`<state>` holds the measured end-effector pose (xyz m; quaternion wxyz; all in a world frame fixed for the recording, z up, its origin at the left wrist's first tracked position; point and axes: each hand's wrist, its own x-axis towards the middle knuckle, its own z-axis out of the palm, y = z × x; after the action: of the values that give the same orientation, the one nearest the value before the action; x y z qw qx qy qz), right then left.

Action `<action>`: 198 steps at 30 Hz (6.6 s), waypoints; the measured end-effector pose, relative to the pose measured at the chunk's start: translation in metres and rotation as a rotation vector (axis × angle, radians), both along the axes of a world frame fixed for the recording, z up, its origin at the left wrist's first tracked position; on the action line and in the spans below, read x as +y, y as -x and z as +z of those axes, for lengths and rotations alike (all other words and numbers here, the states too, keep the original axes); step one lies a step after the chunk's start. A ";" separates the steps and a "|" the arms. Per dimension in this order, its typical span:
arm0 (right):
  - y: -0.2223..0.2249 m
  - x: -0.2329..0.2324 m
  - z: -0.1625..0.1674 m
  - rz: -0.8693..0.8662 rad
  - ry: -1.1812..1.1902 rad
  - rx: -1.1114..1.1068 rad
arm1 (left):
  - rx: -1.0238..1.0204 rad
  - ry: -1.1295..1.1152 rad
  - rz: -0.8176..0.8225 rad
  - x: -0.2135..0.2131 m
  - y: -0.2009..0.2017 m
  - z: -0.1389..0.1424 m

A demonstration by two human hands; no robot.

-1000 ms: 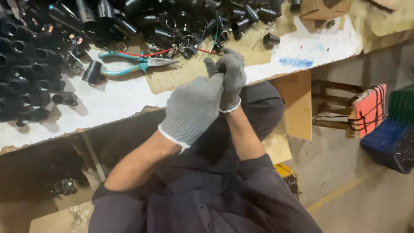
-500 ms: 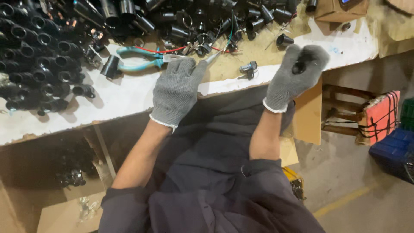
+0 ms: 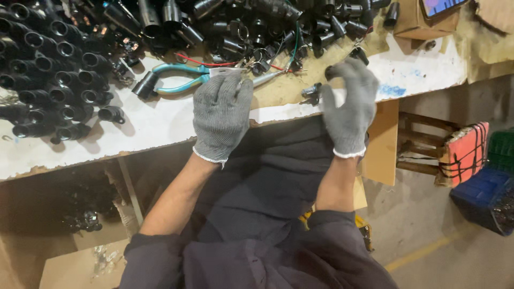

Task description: The person sits at a workbench assembling black plastic lamp socket components, fitting internal metal and wire parts into the housings by hand and occasionally using pliers to adjust or crimp parts. Finished assemblies are placed into a cardboard box beside the bench.

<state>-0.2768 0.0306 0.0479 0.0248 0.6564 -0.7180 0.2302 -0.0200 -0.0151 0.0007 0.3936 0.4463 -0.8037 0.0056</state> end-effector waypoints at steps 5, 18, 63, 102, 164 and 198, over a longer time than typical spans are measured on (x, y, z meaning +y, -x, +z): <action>-0.002 0.006 -0.008 0.055 -0.159 0.207 | 0.007 0.002 -0.039 0.004 -0.001 -0.001; -0.011 -0.020 0.001 0.173 -0.048 0.396 | 0.045 0.027 -0.008 0.008 0.001 0.004; -0.053 -0.001 -0.077 0.158 -0.081 -1.938 | 0.511 -0.323 -0.182 0.009 0.023 0.027; -0.047 0.000 -0.078 0.216 -0.138 -2.008 | 0.736 -0.724 -0.188 -0.007 0.041 0.017; -0.062 0.007 -0.065 0.140 -0.066 -1.366 | 0.406 -0.316 -0.224 0.012 0.036 0.040; -0.103 0.004 -0.025 0.145 0.189 -1.197 | 0.673 -0.298 -0.005 0.010 -0.029 0.027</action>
<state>-0.1738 0.0345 0.0224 -0.3407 0.4551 -0.5372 0.6231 0.0094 -0.0051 0.0277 0.5667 0.4737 -0.6222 -0.2593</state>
